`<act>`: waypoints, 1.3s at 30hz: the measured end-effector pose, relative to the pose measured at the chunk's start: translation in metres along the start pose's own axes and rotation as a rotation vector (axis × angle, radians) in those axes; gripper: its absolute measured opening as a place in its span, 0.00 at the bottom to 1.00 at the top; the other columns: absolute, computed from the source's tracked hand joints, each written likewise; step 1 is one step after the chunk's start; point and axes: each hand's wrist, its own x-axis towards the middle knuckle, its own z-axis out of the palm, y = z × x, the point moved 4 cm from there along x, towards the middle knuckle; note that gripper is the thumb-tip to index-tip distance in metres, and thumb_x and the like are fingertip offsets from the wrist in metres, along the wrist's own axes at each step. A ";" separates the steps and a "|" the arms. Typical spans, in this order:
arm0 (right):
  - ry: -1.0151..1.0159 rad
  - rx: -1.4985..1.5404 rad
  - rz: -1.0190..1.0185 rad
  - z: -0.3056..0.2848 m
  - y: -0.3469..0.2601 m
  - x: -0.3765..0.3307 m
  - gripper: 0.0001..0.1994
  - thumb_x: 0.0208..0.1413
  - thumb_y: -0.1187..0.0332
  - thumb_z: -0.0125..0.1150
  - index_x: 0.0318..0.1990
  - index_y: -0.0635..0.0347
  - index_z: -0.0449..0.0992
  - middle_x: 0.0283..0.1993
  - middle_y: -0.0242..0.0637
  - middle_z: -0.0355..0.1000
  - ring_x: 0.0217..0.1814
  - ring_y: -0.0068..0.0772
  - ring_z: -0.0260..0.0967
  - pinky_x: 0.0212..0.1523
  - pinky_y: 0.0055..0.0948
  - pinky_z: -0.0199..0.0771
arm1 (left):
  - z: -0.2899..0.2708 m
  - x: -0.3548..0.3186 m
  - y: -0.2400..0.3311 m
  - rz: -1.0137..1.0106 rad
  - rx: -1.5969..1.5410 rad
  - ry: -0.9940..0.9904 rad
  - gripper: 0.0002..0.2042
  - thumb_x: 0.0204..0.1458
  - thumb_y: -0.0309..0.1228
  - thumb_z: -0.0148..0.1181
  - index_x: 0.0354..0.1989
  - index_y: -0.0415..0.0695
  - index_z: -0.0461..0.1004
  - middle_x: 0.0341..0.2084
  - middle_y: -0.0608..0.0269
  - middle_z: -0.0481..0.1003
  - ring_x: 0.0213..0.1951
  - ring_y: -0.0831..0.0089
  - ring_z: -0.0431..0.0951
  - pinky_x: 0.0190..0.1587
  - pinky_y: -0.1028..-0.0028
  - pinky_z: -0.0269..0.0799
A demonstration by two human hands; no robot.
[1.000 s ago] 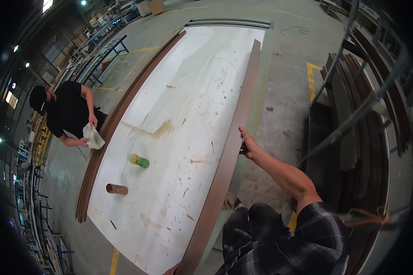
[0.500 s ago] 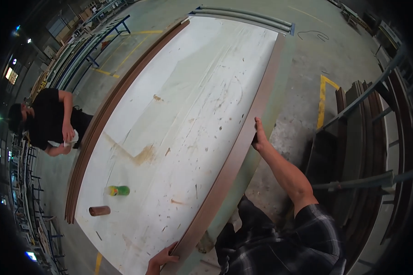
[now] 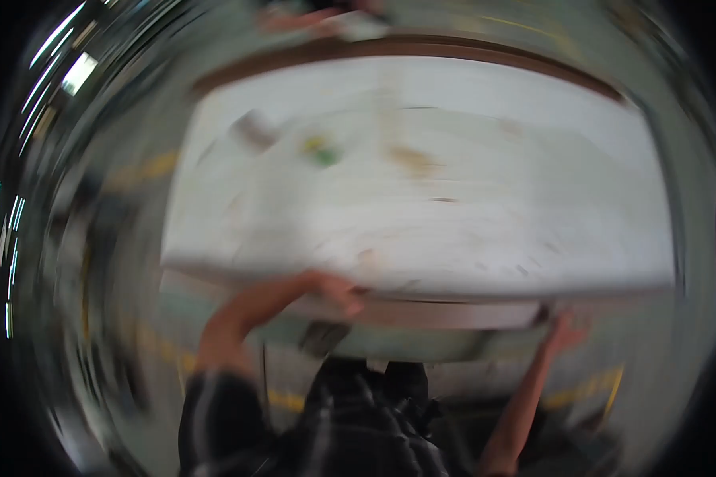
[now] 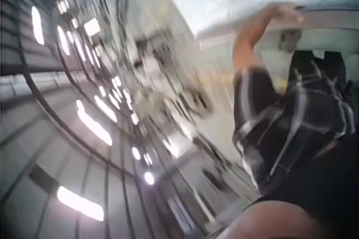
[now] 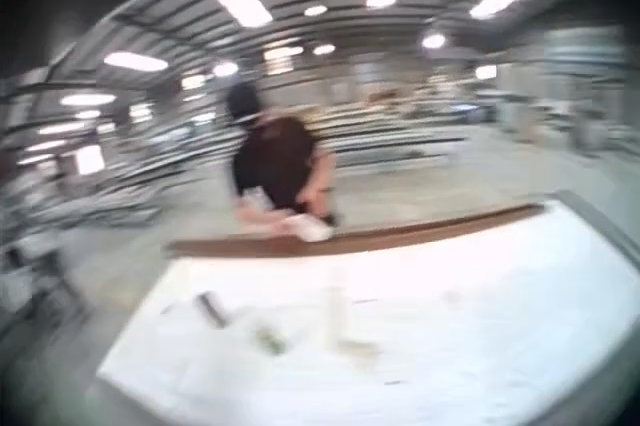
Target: Moving a long wooden board to a work table and sanding its edges with a sanding sponge.
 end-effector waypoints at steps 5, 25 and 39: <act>-0.327 0.128 -0.721 -0.080 -0.179 -0.020 0.41 0.34 0.60 0.71 0.60 0.60 0.60 0.54 0.50 0.65 0.58 0.51 0.61 0.61 0.44 0.57 | -0.022 0.043 0.027 0.069 0.202 -0.133 0.55 0.36 0.60 0.65 0.66 0.36 0.46 0.65 0.44 0.48 0.66 0.55 0.49 0.65 0.61 0.49; -0.676 -0.027 -0.883 -0.020 -0.226 -0.045 0.31 0.30 0.67 0.64 0.50 0.52 0.63 0.40 0.43 0.71 0.43 0.49 0.71 0.43 0.45 0.71 | 0.004 0.078 -0.025 0.065 0.047 -0.218 0.51 0.43 0.57 0.60 0.66 0.35 0.43 0.66 0.44 0.45 0.67 0.56 0.46 0.65 0.61 0.47; -0.555 -0.077 -0.879 0.001 -0.216 -0.049 0.36 0.28 0.64 0.71 0.51 0.52 0.62 0.41 0.44 0.70 0.43 0.51 0.69 0.42 0.47 0.71 | 0.076 -0.274 0.044 0.176 0.660 2.138 0.14 0.34 0.36 0.69 0.32 0.51 0.77 0.14 0.69 0.68 0.17 0.68 0.70 0.21 0.71 0.67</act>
